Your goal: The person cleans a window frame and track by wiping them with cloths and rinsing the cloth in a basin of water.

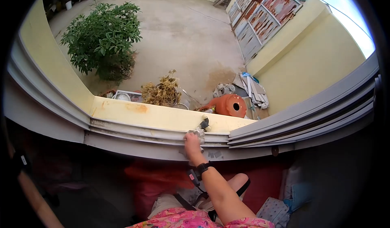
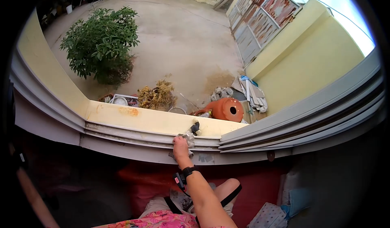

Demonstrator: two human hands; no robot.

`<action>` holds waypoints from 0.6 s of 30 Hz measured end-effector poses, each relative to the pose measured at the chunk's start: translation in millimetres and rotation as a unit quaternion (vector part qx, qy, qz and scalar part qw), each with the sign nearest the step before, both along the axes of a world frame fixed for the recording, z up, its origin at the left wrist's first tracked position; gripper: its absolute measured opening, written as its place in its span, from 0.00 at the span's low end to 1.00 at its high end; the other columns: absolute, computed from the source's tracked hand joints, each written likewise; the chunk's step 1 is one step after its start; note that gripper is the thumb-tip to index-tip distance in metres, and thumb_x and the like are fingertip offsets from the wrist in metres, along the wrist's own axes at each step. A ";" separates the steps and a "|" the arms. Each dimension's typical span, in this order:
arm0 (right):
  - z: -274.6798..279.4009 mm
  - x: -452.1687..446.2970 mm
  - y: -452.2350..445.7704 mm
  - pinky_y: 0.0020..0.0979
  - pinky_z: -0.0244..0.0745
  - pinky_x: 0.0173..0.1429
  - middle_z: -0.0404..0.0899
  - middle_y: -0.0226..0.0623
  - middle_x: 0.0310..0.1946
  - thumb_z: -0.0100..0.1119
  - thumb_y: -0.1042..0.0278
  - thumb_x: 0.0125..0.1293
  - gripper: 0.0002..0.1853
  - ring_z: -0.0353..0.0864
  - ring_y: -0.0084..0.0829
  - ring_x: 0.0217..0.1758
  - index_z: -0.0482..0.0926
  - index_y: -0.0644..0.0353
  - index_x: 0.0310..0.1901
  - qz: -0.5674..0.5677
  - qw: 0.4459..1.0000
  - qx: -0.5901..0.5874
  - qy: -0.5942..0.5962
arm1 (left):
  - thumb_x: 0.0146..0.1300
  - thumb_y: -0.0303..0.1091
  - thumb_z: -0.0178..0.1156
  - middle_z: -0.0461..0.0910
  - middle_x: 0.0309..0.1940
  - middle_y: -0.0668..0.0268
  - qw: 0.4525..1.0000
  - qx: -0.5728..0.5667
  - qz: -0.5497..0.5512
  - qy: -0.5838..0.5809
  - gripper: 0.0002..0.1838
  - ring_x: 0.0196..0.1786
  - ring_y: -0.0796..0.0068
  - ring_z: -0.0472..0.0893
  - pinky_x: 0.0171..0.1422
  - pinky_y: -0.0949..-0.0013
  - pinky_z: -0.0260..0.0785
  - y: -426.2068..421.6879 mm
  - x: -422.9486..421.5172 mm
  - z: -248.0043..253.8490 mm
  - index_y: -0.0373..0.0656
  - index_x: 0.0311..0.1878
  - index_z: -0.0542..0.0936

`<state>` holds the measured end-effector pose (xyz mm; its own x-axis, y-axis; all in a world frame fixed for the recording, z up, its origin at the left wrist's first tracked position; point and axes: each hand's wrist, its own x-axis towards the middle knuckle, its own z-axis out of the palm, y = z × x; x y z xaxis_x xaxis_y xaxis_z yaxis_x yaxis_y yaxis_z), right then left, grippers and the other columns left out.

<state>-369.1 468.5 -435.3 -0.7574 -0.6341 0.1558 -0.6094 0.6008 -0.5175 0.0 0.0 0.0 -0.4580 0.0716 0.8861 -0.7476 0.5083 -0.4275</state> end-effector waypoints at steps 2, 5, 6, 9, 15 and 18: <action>4.6 -0.1 -0.7 0.43 0.69 0.44 0.74 0.44 0.31 0.54 0.77 0.53 0.03 0.72 0.48 0.38 0.76 0.59 0.29 0.008 1.000 -0.018 -0.003 | 0.65 0.25 0.51 0.76 0.45 0.58 0.984 0.163 -0.074 -0.019 0.09 0.51 0.61 0.74 0.55 0.62 0.65 20.2 -24.2 -89.0 0.40 0.48 0.74; 3.1 -0.5 1.7 0.42 0.68 0.45 0.74 0.43 0.32 0.55 0.79 0.51 0.04 0.71 0.47 0.39 0.75 0.59 0.29 0.014 0.998 -0.058 -0.017 | 0.50 0.21 0.52 0.72 0.34 0.58 0.900 0.392 -0.184 -0.043 0.09 0.41 0.56 0.73 0.47 0.60 0.64 90.3 -92.2 -241.5 0.40 0.37 0.72; 6.5 -0.5 1.7 0.41 0.68 0.45 0.73 0.42 0.32 0.55 0.79 0.51 0.04 0.71 0.47 0.39 0.75 0.59 0.30 0.019 0.998 -0.044 -0.028 | 0.48 0.21 0.53 0.72 0.33 0.59 0.883 0.433 -0.168 -0.067 0.09 0.41 0.57 0.74 0.46 0.60 0.63 106.5 -101.7 -284.5 0.41 0.35 0.72; 12.8 1.8 3.2 0.41 0.69 0.46 0.74 0.42 0.33 0.54 0.82 0.50 0.07 0.71 0.46 0.41 0.75 0.60 0.31 0.029 0.996 -0.057 -0.055 | 0.49 0.23 0.52 0.71 0.32 0.59 0.844 0.507 -0.157 -0.073 0.08 0.38 0.56 0.73 0.44 0.59 0.63 131.8 -123.5 -370.7 0.41 0.35 0.73; 16.2 1.4 7.3 0.40 0.69 0.46 0.73 0.41 0.33 0.56 0.82 0.49 0.08 0.71 0.46 0.41 0.75 0.61 0.32 0.028 0.994 -0.075 -0.068 | 0.50 0.22 0.51 0.70 0.35 0.54 0.842 0.526 -0.112 0.041 0.08 0.42 0.51 0.70 0.47 0.55 0.63 128.4 -163.3 -437.6 0.39 0.36 0.72; 18.5 3.3 8.4 0.40 0.69 0.46 0.74 0.41 0.33 0.56 0.82 0.49 0.08 0.71 0.46 0.41 0.75 0.61 0.32 0.033 0.993 -0.089 -0.065 | 0.50 0.23 0.51 0.71 0.36 0.56 0.870 0.482 -0.084 0.061 0.08 0.44 0.53 0.70 0.49 0.55 0.62 126.9 -167.8 -449.5 0.40 0.35 0.73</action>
